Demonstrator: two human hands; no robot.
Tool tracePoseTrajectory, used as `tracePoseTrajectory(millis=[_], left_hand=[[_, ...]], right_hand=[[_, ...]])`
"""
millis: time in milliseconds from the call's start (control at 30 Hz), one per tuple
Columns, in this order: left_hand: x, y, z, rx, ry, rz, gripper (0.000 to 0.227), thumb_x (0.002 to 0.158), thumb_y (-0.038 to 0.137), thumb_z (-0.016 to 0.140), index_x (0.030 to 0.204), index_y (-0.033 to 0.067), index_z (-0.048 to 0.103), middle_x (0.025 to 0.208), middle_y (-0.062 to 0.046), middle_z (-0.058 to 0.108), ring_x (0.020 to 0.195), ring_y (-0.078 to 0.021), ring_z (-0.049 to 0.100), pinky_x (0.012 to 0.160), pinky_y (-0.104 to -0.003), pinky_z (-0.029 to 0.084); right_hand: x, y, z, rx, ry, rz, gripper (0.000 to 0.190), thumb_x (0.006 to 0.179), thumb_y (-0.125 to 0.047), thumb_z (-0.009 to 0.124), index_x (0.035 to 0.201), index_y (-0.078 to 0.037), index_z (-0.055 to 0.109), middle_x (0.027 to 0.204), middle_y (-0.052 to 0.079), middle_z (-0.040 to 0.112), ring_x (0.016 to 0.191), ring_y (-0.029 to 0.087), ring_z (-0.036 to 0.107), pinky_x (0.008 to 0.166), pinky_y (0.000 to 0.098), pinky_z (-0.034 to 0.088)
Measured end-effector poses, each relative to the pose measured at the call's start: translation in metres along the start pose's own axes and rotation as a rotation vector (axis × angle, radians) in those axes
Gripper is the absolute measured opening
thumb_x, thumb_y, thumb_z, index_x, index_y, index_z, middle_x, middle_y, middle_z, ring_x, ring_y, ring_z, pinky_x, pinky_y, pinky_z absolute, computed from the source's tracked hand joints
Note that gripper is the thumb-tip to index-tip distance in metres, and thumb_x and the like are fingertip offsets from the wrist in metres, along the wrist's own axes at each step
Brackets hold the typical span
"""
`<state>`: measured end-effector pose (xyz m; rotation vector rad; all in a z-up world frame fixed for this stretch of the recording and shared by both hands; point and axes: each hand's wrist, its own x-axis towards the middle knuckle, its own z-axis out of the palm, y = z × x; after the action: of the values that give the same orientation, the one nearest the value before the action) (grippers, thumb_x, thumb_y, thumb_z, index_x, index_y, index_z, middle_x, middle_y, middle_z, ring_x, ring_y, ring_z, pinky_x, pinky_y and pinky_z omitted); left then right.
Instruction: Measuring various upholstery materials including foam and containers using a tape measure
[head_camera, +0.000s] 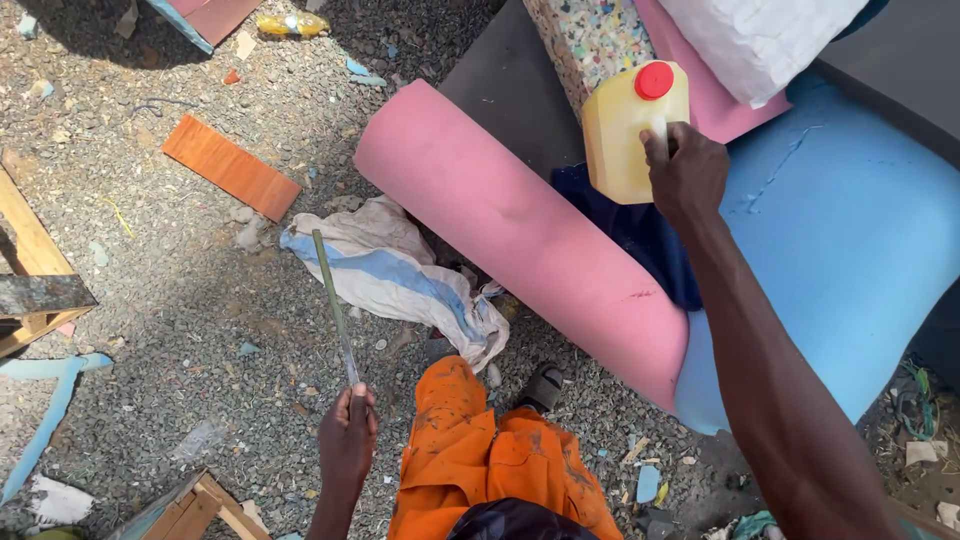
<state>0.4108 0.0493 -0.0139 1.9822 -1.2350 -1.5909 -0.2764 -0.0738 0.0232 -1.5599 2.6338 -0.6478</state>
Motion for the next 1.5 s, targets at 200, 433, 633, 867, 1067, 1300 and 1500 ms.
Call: tracePoseTrajectory(millis=[200,433,633,867,1067,1300,1500], left_hand=[[0.015,-0.002,-0.030,-0.087,-0.110,-0.102,0.048,0.131,0.046,0.063,0.110,0.0069,0.083,0.067,-0.007,0.071,0.059,-0.0190,0.055,0.061,-0.041,0.049],[0.029,0.051,-0.045,-0.087,-0.267,-0.107,0.048,0.132,0.043,0.060,0.109,0.0065,0.081,0.066,-0.004,0.069,0.055,-0.0174,0.056,0.060,-0.041,0.050],[0.064,0.052,-0.044,-0.167,-0.231,0.021,0.049,0.134,0.048,0.058,0.105,0.0106,0.073,0.070,-0.001,0.058,0.061,-0.0158,0.051,0.061,-0.040,0.048],[0.104,0.005,-0.031,-0.114,-0.384,0.008,0.057,0.133,0.048,0.061,0.100,0.0023,0.070,0.066,-0.009,0.048,0.060,-0.0270,0.056,0.064,-0.048,0.048],[0.124,-0.073,0.015,0.034,-0.580,-0.073,0.056,0.126,0.040,0.076,0.091,-0.0034,0.072,0.054,-0.015,0.046,0.044,-0.0300,0.049,0.049,-0.047,0.043],[0.074,-0.122,-0.001,0.276,-1.039,-0.009,0.054,0.128,0.039,0.070,0.101,-0.0084,0.075,0.054,-0.020,0.052,0.048,-0.0362,0.060,0.055,-0.047,0.048],[-0.024,-0.154,-0.094,0.486,-1.365,0.127,0.049,0.127,0.041,0.071,0.103,-0.0012,0.076,0.060,-0.016,0.061,0.057,-0.0314,0.068,0.065,-0.045,0.057]], right_hand=[[0.025,0.058,0.133,0.056,-0.340,0.237,0.032,0.125,-0.035,0.081,0.148,-0.012,0.080,0.108,0.020,0.092,0.101,0.050,0.085,0.082,0.0644,0.055],[-0.075,-0.007,0.127,0.049,0.006,0.204,0.028,0.109,-0.018,0.097,0.136,-0.014,0.093,0.138,0.024,0.088,0.121,0.041,0.085,0.100,0.0613,0.062],[-0.261,-0.150,0.019,0.519,-0.126,0.745,0.014,0.121,-0.024,0.094,0.117,-0.010,0.092,0.087,0.003,0.091,0.075,0.010,0.083,0.077,0.0293,0.070],[-0.530,-0.217,0.057,0.409,-0.525,1.070,0.023,0.121,-0.037,0.082,0.126,-0.021,0.097,0.089,0.001,0.097,0.060,0.009,0.074,0.055,0.0281,0.058],[-0.617,-0.272,0.077,0.619,-0.333,1.244,0.025,0.094,-0.045,0.095,0.114,-0.031,0.096,0.091,-0.010,0.102,0.082,0.005,0.090,0.088,0.0279,0.066],[-0.651,-0.401,0.027,0.960,0.143,1.601,0.016,0.115,-0.028,0.097,0.117,-0.013,0.102,0.099,0.007,0.103,0.060,0.012,0.075,0.060,0.0273,0.063],[-0.744,-0.515,0.049,1.499,0.294,1.406,0.054,0.122,-0.057,0.078,0.139,-0.008,0.094,0.106,0.003,0.089,0.101,0.015,0.086,0.088,0.0325,0.074]])
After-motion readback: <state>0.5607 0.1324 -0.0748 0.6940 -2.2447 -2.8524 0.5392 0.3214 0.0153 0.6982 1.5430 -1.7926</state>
